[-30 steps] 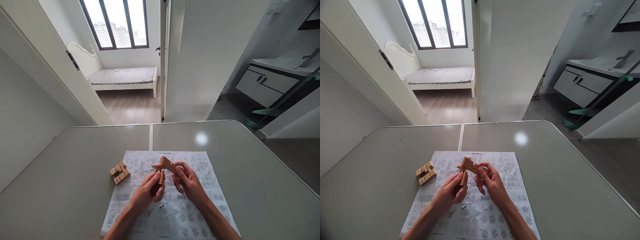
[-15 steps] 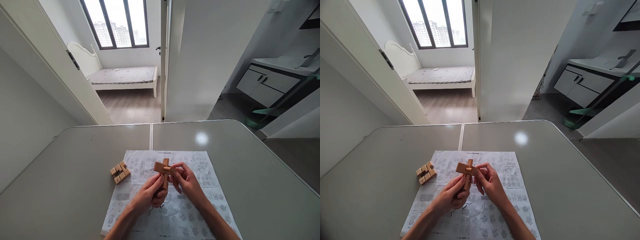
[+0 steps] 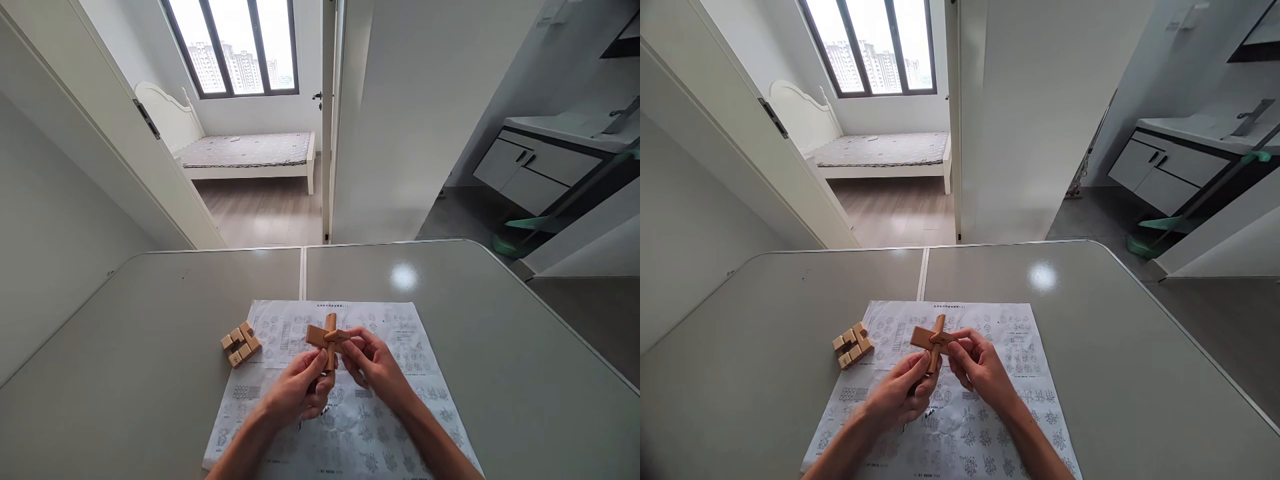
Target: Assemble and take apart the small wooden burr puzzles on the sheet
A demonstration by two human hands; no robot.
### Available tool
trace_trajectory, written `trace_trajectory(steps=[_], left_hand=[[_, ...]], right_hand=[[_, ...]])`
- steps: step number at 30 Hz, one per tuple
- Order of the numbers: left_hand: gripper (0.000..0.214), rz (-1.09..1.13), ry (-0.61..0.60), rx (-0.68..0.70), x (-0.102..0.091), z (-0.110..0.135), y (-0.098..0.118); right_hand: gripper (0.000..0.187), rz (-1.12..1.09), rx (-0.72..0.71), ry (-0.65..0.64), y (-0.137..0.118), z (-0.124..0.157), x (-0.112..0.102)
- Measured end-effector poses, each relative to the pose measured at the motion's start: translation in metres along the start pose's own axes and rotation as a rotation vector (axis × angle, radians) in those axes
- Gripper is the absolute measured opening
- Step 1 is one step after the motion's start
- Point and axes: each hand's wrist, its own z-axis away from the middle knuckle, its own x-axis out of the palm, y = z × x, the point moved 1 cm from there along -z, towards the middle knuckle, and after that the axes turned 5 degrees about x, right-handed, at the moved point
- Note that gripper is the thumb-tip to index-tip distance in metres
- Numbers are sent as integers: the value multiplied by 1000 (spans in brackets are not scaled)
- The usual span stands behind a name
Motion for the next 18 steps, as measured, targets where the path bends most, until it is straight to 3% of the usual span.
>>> trace_trajectory(steps=[10, 18], left_hand=[[59, -15, 153, 121, 7, -9, 0], [53, 51, 148, 150, 11, -7, 6]], right_hand=[[41, -70, 87, -125, 1, 0, -3], [42, -410, 122, 185, 4, -6, -11]])
